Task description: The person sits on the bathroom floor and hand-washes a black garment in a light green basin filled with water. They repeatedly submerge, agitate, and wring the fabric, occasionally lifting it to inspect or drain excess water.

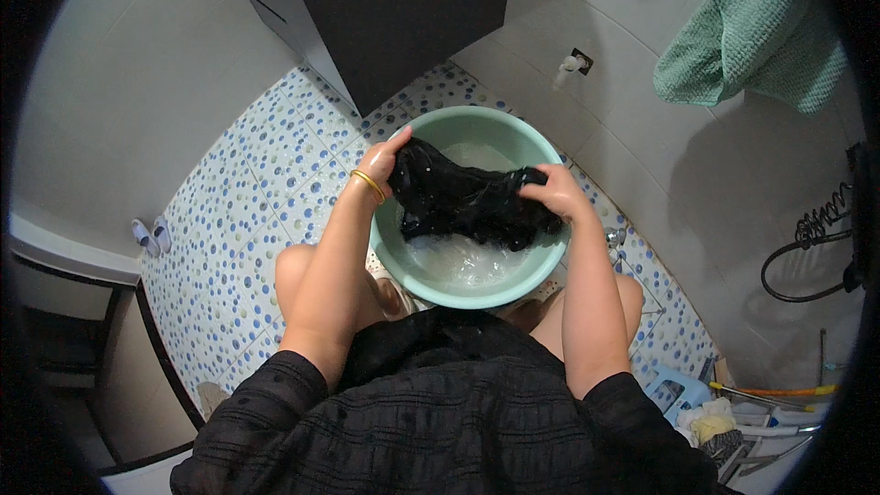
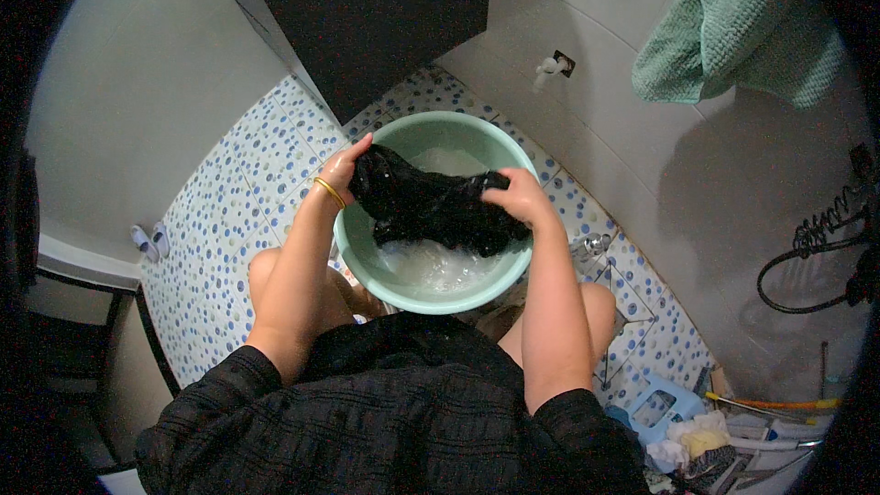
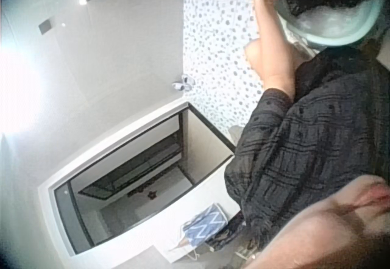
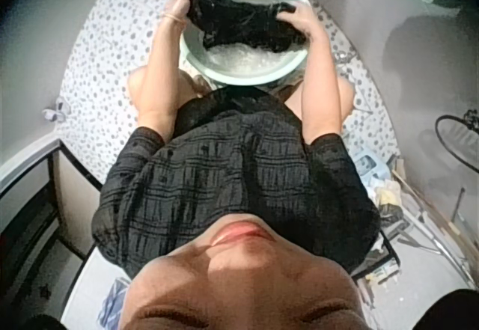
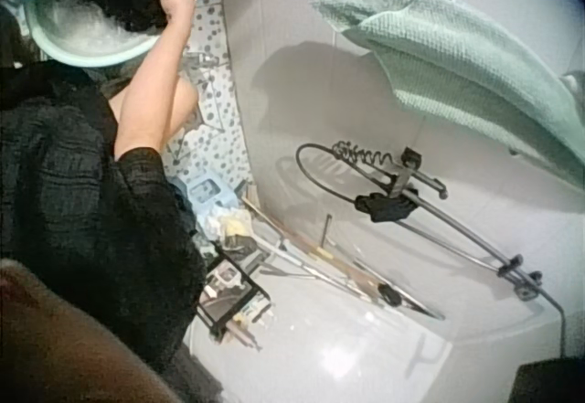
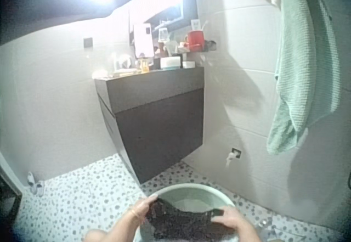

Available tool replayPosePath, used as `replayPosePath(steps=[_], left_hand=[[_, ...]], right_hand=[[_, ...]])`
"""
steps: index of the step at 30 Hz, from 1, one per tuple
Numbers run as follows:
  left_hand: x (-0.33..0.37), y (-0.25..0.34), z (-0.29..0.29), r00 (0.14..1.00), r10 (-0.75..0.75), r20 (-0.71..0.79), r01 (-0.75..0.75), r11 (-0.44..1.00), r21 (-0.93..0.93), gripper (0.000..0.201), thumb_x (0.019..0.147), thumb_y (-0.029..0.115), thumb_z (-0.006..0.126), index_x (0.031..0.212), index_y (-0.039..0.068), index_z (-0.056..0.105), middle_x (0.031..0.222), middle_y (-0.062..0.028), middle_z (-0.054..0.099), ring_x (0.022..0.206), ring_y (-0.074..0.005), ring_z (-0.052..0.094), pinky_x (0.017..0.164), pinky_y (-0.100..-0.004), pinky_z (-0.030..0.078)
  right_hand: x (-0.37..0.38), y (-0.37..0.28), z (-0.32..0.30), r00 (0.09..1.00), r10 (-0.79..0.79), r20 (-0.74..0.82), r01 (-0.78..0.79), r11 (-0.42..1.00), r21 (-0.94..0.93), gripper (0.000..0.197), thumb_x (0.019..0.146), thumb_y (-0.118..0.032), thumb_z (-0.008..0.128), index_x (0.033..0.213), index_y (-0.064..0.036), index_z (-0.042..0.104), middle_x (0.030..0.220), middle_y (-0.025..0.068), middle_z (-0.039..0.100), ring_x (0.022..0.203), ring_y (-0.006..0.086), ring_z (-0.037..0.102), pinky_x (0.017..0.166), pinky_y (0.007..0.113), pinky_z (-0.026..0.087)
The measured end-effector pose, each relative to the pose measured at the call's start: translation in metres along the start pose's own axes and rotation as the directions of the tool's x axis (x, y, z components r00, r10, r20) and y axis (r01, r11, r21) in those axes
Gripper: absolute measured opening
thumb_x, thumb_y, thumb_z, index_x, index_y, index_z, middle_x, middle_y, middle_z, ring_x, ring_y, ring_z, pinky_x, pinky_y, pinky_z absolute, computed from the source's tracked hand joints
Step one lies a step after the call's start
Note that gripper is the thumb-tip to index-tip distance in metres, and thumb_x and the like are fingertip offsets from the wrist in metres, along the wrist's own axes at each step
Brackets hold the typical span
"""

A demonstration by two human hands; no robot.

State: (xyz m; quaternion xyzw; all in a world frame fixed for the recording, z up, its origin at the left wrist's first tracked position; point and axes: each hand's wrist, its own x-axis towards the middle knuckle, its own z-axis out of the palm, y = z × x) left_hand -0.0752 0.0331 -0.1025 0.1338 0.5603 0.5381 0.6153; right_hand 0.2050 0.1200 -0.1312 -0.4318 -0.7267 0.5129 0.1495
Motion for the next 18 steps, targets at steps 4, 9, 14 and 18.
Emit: replayPosePath(steps=[4, 9, 14, 18], left_hand=[[0.004, 0.002, -0.003, 0.966, 0.166, 0.197, -0.253, 0.750, 0.611, 0.048, 0.069, 0.042, 0.067, 0.090, 0.000, 0.057, 0.079, -0.0066, 0.058, 0.074, -0.0153, 0.055, 0.068, -0.0283, 0.045], [0.010, -0.001, -0.017, 0.876, 0.144, 0.460, -0.480, 0.343, 0.807, 0.036, 0.059, 0.015, 0.075, 0.089, 0.002, 0.059, 0.074, -0.0028, 0.057, 0.069, -0.0096, 0.051, 0.061, -0.0229, 0.041], [0.011, 0.004, -0.019, 0.853, 0.043, 0.519, -0.200, 0.947, 0.250, 0.020, 0.068, 0.007, 0.066, 0.086, -0.002, 0.060, 0.084, -0.0063, 0.061, 0.075, -0.0129, 0.056, 0.073, -0.0234, 0.043], [0.044, -0.021, 0.001, 0.982, -0.076, 0.172, 0.111, 0.972, -0.206, 0.048, 0.075, 0.024, 0.061, 0.115, 0.004, 0.044, 0.116, -0.0132, 0.050, 0.103, -0.0274, 0.047, 0.085, -0.0433, 0.038]], right_hand=[[0.005, -0.010, -0.004, 0.953, 0.062, -0.297, 0.169, 0.703, 0.691, 0.027, 0.081, -0.013, 0.046, 0.104, 0.0002, 0.051, 0.091, 0.0075, 0.057, 0.078, 0.0173, 0.054, 0.070, 0.029, 0.044], [0.009, -0.008, -0.010, 0.923, 0.253, -0.291, 0.143, 0.474, 0.869, 0.024, 0.083, -0.014, 0.044, 0.101, -0.0019, 0.053, 0.092, 0.0086, 0.058, 0.080, 0.0197, 0.056, 0.071, 0.032, 0.046], [0.029, 0.011, -0.004, 0.931, 0.350, -0.109, -0.025, 0.357, 0.934, 0.023, 0.081, -0.018, 0.047, 0.096, -0.0024, 0.056, 0.091, 0.0099, 0.058, 0.081, 0.0201, 0.056, 0.071, 0.033, 0.047], [0.070, 0.056, 0.034, 0.872, 0.414, -0.262, -0.176, 0.763, 0.622, 0.042, 0.078, -0.030, 0.054, 0.108, -0.0003, 0.050, 0.108, 0.0188, 0.052, 0.100, 0.0306, 0.050, 0.084, 0.038, 0.040]])
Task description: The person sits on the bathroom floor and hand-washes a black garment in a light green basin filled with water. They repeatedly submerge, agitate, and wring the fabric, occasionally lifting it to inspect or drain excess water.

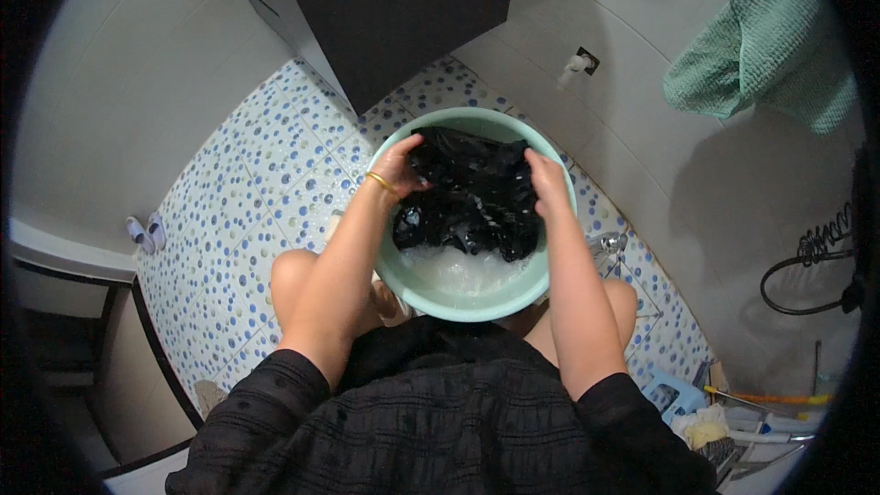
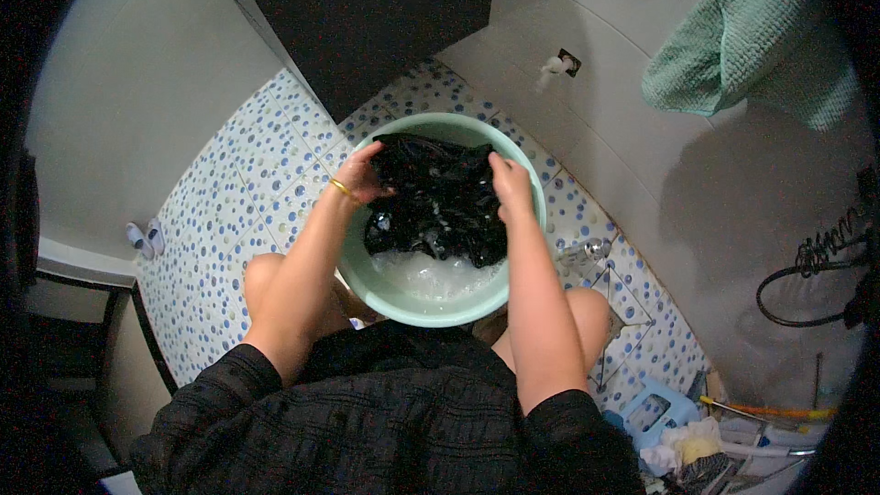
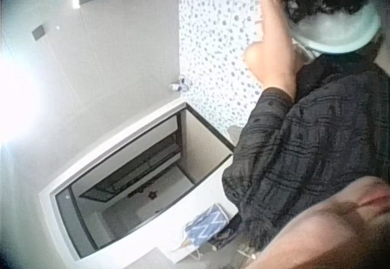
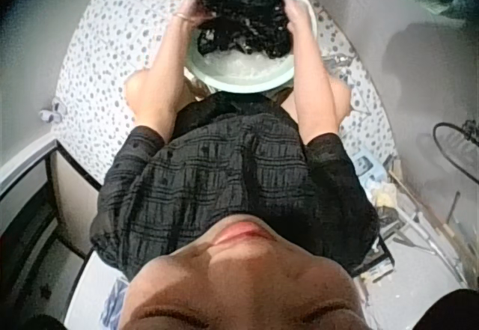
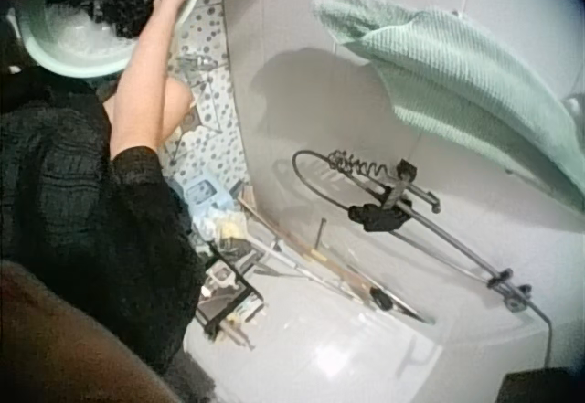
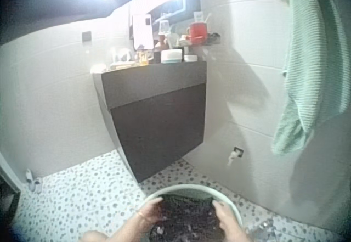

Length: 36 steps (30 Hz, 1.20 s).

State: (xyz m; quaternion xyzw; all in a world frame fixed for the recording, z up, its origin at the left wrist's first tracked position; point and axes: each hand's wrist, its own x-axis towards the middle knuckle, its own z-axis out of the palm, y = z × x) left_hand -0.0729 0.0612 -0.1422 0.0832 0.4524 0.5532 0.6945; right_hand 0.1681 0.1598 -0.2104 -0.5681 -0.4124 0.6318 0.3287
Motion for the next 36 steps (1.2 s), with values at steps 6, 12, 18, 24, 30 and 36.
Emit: replayPosePath(steps=[6, 12, 18, 24, 30, 36], left_hand=[[0.059, -0.088, -0.023, 0.715, 0.699, -0.027, -0.102, 0.143, 0.984, 0.076, 0.068, 0.038, 0.066, 0.125, 0.002, 0.031, 0.108, -0.0244, 0.049, 0.096, -0.0381, 0.049, 0.086, -0.0395, 0.039], [0.055, -0.084, -0.021, 0.781, 0.513, 0.355, -0.053, -0.512, 0.857, 0.040, 0.075, 0.034, 0.059, 0.100, 0.003, 0.059, 0.104, -0.0187, 0.052, 0.099, -0.0351, 0.046, 0.086, -0.0406, 0.037], [0.072, -0.081, -0.011, 0.997, -0.064, -0.031, 0.061, 0.996, -0.071, 0.035, 0.084, 0.036, 0.045, 0.099, 0.007, 0.057, 0.091, -0.0079, 0.059, 0.082, -0.0208, 0.054, 0.080, -0.0299, 0.040], [0.084, -0.142, -0.046, 0.938, 0.259, 0.230, -0.261, 0.965, -0.026, 0.031, 0.087, 0.031, 0.038, 0.100, 0.006, 0.052, 0.091, -0.0073, 0.056, 0.081, -0.0182, 0.054, 0.074, -0.0293, 0.044], [0.017, -0.104, 0.043, 0.990, -0.061, 0.130, 0.079, 0.987, -0.138, 0.018, 0.081, 0.023, 0.052, 0.085, 0.007, 0.059, 0.075, -0.0041, 0.060, 0.066, -0.0165, 0.058, 0.060, -0.0300, 0.047], [0.052, -0.076, 0.004, 0.859, 0.317, -0.402, -0.329, 0.943, 0.043, 0.039, 0.086, 0.037, 0.044, 0.107, 0.005, 0.051, 0.100, -0.0117, 0.056, 0.089, -0.0229, 0.055, 0.073, -0.0379, 0.046]], right_hand=[[-0.050, 0.033, 0.065, 0.935, -0.254, 0.247, 0.282, 0.108, -0.953, 0.067, 0.068, -0.024, 0.064, 0.126, -0.0072, 0.034, 0.118, 0.0173, 0.042, 0.110, 0.0353, 0.038, 0.088, 0.047, 0.035], [-0.027, 0.045, 0.055, 0.897, -0.434, 0.084, 0.345, 0.570, -0.746, 0.025, 0.073, -0.012, 0.057, 0.093, 0.0025, 0.058, 0.102, 0.0177, 0.053, 0.096, 0.0308, 0.050, 0.082, 0.036, 0.040], [-0.030, 0.046, 0.085, 0.916, -0.392, -0.088, 0.382, 0.917, -0.113, 0.039, 0.078, -0.017, 0.051, 0.111, 0.0011, 0.040, 0.094, 0.0137, 0.056, 0.082, 0.0250, 0.053, 0.075, 0.034, 0.042], [-0.115, -0.007, 0.108, 0.741, -0.607, 0.285, 0.585, 0.376, -0.719, 0.021, 0.083, -0.028, 0.048, 0.086, -0.0071, 0.048, 0.083, 0.0169, 0.052, 0.072, 0.0365, 0.054, 0.064, 0.045, 0.045], [-0.033, -0.010, 0.061, 0.933, -0.322, -0.162, 0.149, 0.753, -0.641, 0.041, 0.085, -0.036, 0.043, 0.077, 0.0017, 0.055, 0.082, 0.0209, 0.054, 0.077, 0.0363, 0.052, 0.070, 0.045, 0.041], [-0.020, 0.036, 0.058, 0.857, -0.359, -0.370, 0.229, 0.908, -0.350, 0.056, 0.075, -0.037, 0.061, 0.115, 0.0000, 0.045, 0.110, 0.0224, 0.048, 0.103, 0.0325, 0.045, 0.087, 0.038, 0.036]])
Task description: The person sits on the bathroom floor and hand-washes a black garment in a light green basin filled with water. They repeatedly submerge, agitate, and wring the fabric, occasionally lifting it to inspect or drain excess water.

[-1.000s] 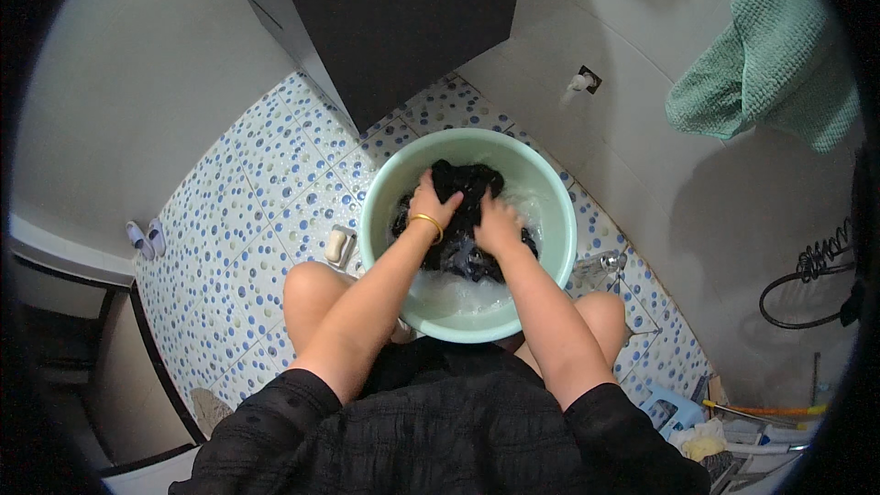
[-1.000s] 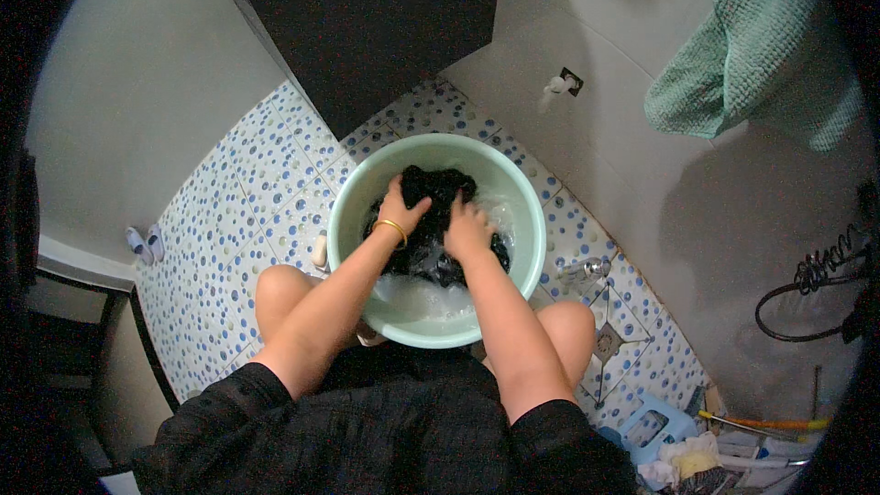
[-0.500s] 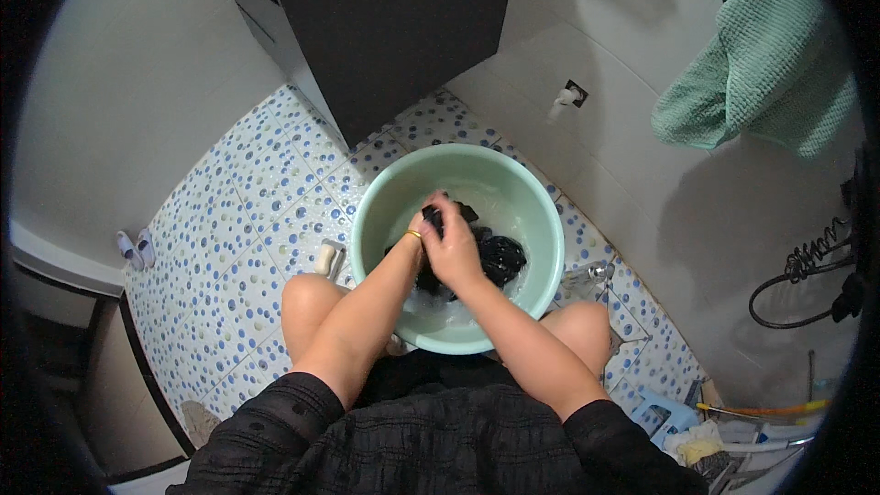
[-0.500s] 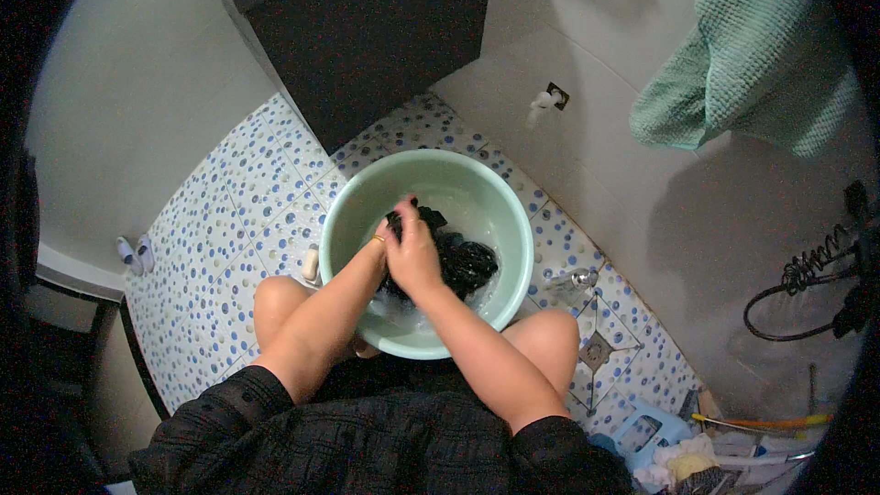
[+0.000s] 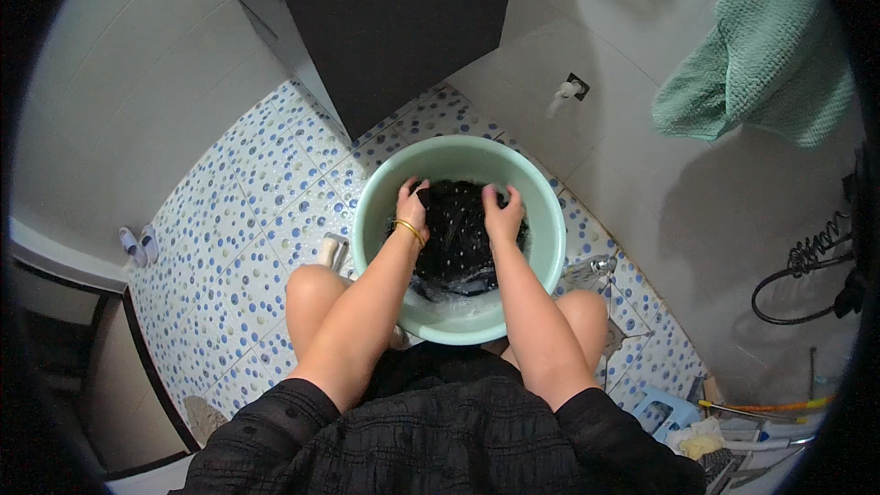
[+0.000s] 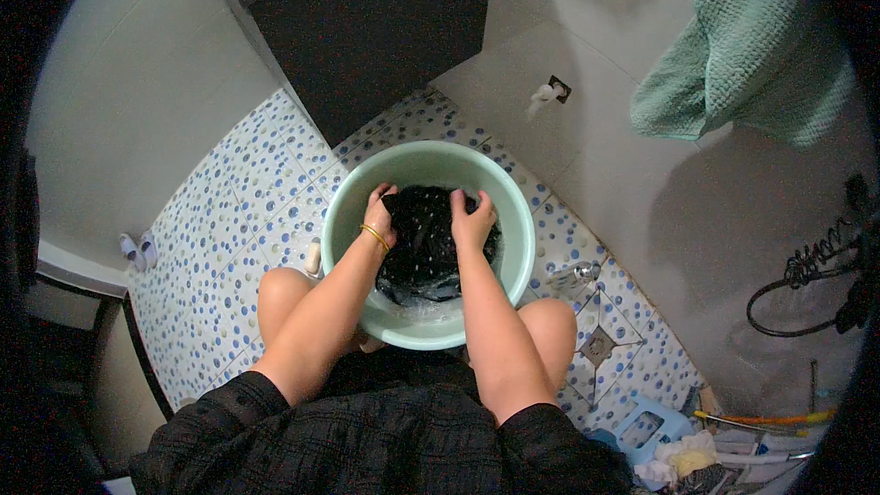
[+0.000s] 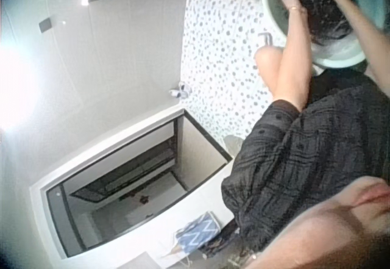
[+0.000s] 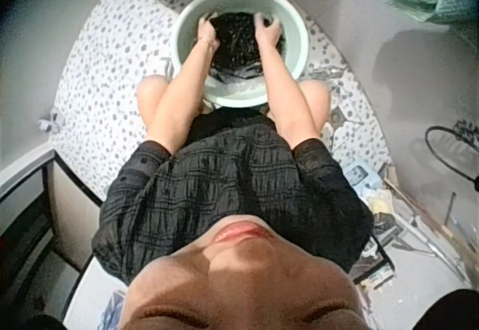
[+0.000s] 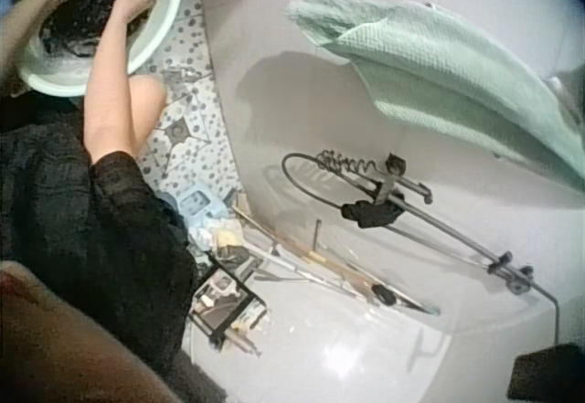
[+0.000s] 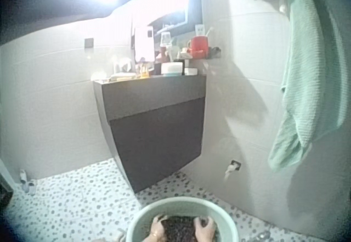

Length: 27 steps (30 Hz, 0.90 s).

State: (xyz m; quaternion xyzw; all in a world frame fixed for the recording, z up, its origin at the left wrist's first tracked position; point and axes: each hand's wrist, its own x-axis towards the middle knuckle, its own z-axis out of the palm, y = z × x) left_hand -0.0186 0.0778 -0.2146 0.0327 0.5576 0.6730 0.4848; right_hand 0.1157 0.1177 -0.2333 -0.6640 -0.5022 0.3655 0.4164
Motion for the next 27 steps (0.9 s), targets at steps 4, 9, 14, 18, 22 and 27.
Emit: replayPosePath(steps=[4, 9, 14, 18, 22, 27], left_hand=[[0.049, -0.028, -0.042, 0.964, -0.157, 0.216, 0.164, 0.986, -0.018, 0.052, 0.083, 0.042, 0.046, 0.121, 0.007, 0.040, 0.117, -0.0121, 0.047, 0.102, -0.0263, 0.049, 0.083, -0.0434, 0.041], [-0.041, 0.028, 0.006, 0.920, -0.352, 0.172, 0.326, 0.931, 0.163, 0.056, 0.080, 0.054, 0.044, 0.109, 0.007, 0.054, 0.105, -0.0100, 0.057, 0.099, -0.0258, 0.052, 0.090, -0.0405, 0.037], [0.050, -0.028, -0.046, 0.775, -0.257, 0.577, 0.355, 0.933, -0.061, 0.051, 0.080, 0.057, 0.043, 0.094, 0.011, 0.056, 0.082, -0.0069, 0.057, 0.077, -0.0212, 0.053, 0.073, -0.0379, 0.042], [-0.016, -0.014, -0.013, 0.889, 0.080, 0.451, -0.231, 0.928, 0.291, 0.037, 0.084, 0.038, 0.043, 0.103, 0.007, 0.051, 0.093, -0.0106, 0.055, 0.085, -0.0228, 0.052, 0.079, -0.0326, 0.040], [-0.051, 0.011, 0.029, 0.916, -0.395, 0.065, 0.367, 0.894, 0.258, 0.038, 0.083, 0.033, 0.044, 0.101, 0.000, 0.053, 0.090, -0.0106, 0.059, 0.078, -0.0241, 0.057, 0.067, -0.0371, 0.046], [-0.009, -0.006, 0.001, 0.988, 0.097, 0.118, -0.134, 0.922, 0.363, 0.030, 0.078, 0.020, 0.053, 0.102, 0.002, 0.054, 0.092, -0.0090, 0.059, 0.082, -0.0207, 0.055, 0.073, -0.0306, 0.043]], right_hand=[[-0.027, 0.026, 0.018, 0.640, -0.412, 0.649, 0.745, 0.539, -0.393, 0.054, 0.065, -0.010, 0.064, 0.116, -0.0019, 0.045, 0.121, 0.0244, 0.038, 0.111, 0.0391, 0.036, 0.095, 0.042, 0.031], [-0.006, 0.011, 0.016, 0.938, -0.050, 0.344, 0.139, 0.961, -0.239, 0.035, 0.068, -0.009, 0.050, 0.101, 0.0043, 0.055, 0.099, 0.0239, 0.056, 0.090, 0.0364, 0.054, 0.081, 0.039, 0.042], [-0.082, -0.066, 0.009, 0.759, -0.421, 0.496, 0.466, 0.884, 0.036, 0.023, 0.072, -0.020, 0.057, 0.083, 0.0004, 0.057, 0.083, 0.0182, 0.056, 0.072, 0.0331, 0.056, 0.066, 0.037, 0.045], [-0.085, -0.070, -0.001, 0.731, -0.529, 0.431, 0.637, 0.755, -0.154, 0.024, 0.075, -0.025, 0.057, 0.077, -0.0008, 0.056, 0.078, 0.0166, 0.052, 0.072, 0.0364, 0.054, 0.062, 0.042, 0.044], [-0.009, -0.045, 0.001, 0.924, -0.321, 0.208, 0.380, 0.832, -0.404, 0.027, 0.079, -0.030, 0.053, 0.081, -0.0024, 0.056, 0.088, 0.0169, 0.053, 0.079, 0.0348, 0.054, 0.069, 0.042, 0.044], [0.002, 0.003, 0.016, 0.966, -0.225, 0.124, 0.245, 0.951, -0.188, 0.056, 0.080, -0.039, 0.053, 0.121, -0.0041, 0.036, 0.118, 0.0220, 0.037, 0.109, 0.0392, 0.035, 0.088, 0.046, 0.033]])
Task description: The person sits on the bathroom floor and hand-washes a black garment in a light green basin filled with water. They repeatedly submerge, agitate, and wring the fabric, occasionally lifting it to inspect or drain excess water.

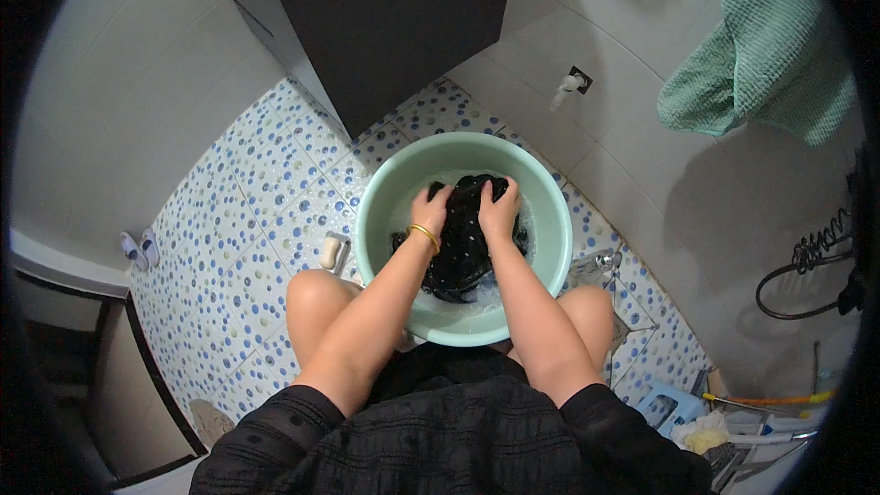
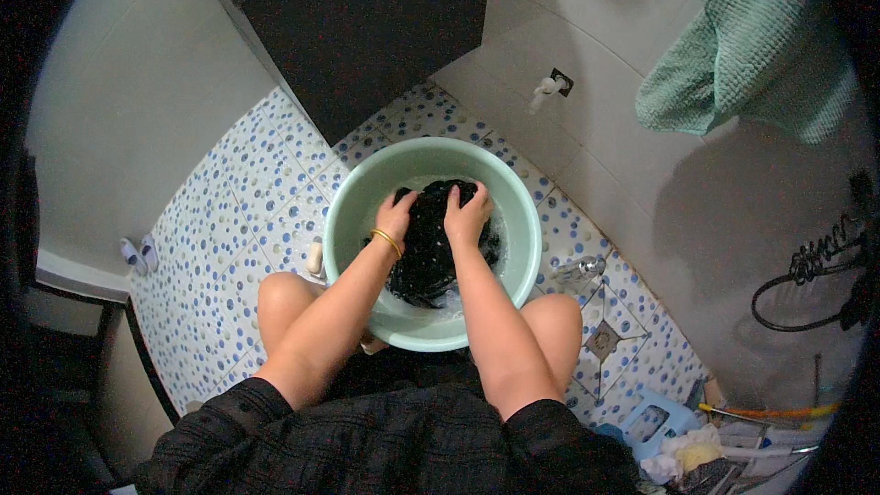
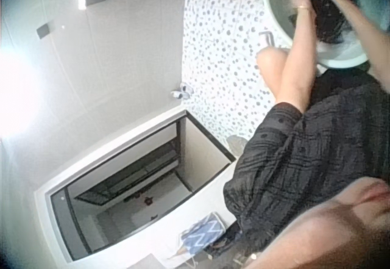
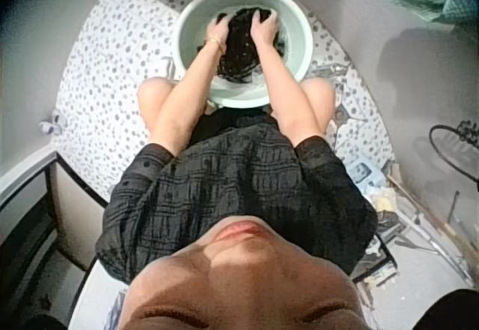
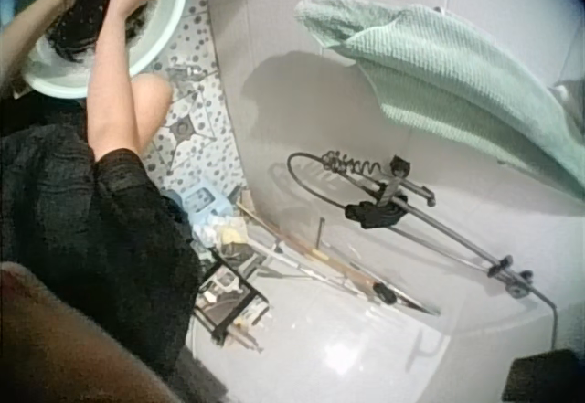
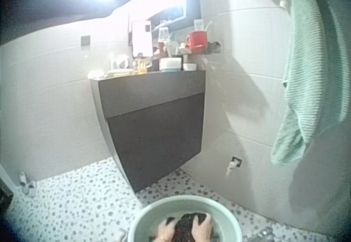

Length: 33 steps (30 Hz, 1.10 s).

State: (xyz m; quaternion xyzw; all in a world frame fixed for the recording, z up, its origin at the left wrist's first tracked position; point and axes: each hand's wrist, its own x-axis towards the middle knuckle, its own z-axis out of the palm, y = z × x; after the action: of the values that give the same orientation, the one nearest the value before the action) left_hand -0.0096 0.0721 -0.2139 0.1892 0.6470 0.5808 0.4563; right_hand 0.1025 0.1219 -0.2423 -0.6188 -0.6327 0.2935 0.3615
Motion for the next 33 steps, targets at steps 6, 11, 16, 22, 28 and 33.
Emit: replayPosePath(steps=[6, 11, 16, 22, 28, 33], left_hand=[[0.039, -0.043, -0.028, 0.985, 0.095, -0.144, -0.058, 0.969, 0.240, 0.035, 0.082, 0.021, 0.051, 0.114, 0.006, 0.052, 0.111, -0.0091, 0.053, 0.097, -0.0185, 0.049, 0.083, -0.0268, 0.037], [0.010, -0.020, -0.012, 0.933, -0.318, 0.167, 0.345, 0.923, -0.169, 0.040, 0.086, 0.037, 0.044, 0.109, 0.006, 0.054, 0.111, -0.0102, 0.053, 0.097, -0.0222, 0.051, 0.081, -0.0341, 0.042], [0.041, -0.043, -0.036, 0.791, -0.162, 0.590, 0.409, 0.857, -0.314, 0.051, 0.085, 0.053, 0.035, 0.101, 0.010, 0.056, 0.092, -0.0082, 0.059, 0.081, -0.0214, 0.056, 0.074, -0.0345, 0.046], [0.004, -0.020, -0.017, 0.969, -0.097, 0.228, 0.136, 0.977, -0.163, 0.029, 0.085, 0.034, 0.043, 0.088, 0.009, 0.057, 0.084, -0.0068, 0.058, 0.076, -0.0173, 0.055, 0.066, -0.0332, 0.045], [-0.026, 0.048, -0.013, 0.917, -0.140, 0.374, 0.174, 0.983, -0.057, 0.030, 0.080, 0.025, 0.049, 0.095, -0.001, 0.053, 0.084, -0.0116, 0.058, 0.074, -0.0212, 0.059, 0.061, -0.0346, 0.049], [-0.025, 0.086, -0.045, 0.895, -0.183, 0.406, 0.251, 0.961, -0.120, 0.035, 0.078, 0.027, 0.053, 0.103, 0.002, 0.052, 0.095, -0.0093, 0.057, 0.080, -0.0202, 0.058, 0.073, -0.0328, 0.048]], right_hand=[[-0.043, -0.026, -0.008, 0.594, -0.141, 0.792, 0.677, 0.619, -0.398, 0.065, 0.066, -0.028, 0.067, 0.121, -0.0027, 0.041, 0.136, 0.0224, 0.015, 0.125, 0.0374, 0.017, 0.095, 0.058, 0.021], [-0.025, -0.019, 0.005, 0.989, -0.007, 0.147, 0.035, 0.981, -0.189, 0.039, 0.068, -0.006, 0.055, 0.106, 0.0018, 0.049, 0.117, 0.0225, 0.037, 0.101, 0.0391, 0.045, 0.085, 0.041, 0.039], [-0.066, -0.075, -0.019, 0.908, -0.326, 0.263, 0.284, 0.941, 0.185, 0.023, 0.066, -0.014, 0.058, 0.084, 0.0007, 0.056, 0.099, 0.0230, 0.047, 0.088, 0.0394, 0.050, 0.078, 0.040, 0.043], [-0.060, -0.078, -0.032, 0.895, -0.404, 0.188, 0.426, 0.900, -0.093, 0.027, 0.072, -0.025, 0.059, 0.082, -0.0005, 0.053, 0.091, 0.0185, 0.049, 0.078, 0.0360, 0.054, 0.066, 0.041, 0.046], [-0.009, -0.035, -0.050, 0.946, 0.046, 0.322, -0.058, 0.998, 0.030, 0.049, 0.072, -0.031, 0.064, 0.105, 0.0033, 0.050, 0.103, 0.0205, 0.054, 0.093, 0.0322, 0.054, 0.079, 0.038, 0.043], [0.000, -0.050, -0.130, 0.859, -0.045, 0.510, -0.007, 0.995, 0.098, 0.066, 0.052, -0.018, 0.080, 0.106, 0.0001, 0.047, 0.097, 0.0121, 0.057, 0.089, 0.0218, 0.054, 0.081, 0.031, 0.042]])
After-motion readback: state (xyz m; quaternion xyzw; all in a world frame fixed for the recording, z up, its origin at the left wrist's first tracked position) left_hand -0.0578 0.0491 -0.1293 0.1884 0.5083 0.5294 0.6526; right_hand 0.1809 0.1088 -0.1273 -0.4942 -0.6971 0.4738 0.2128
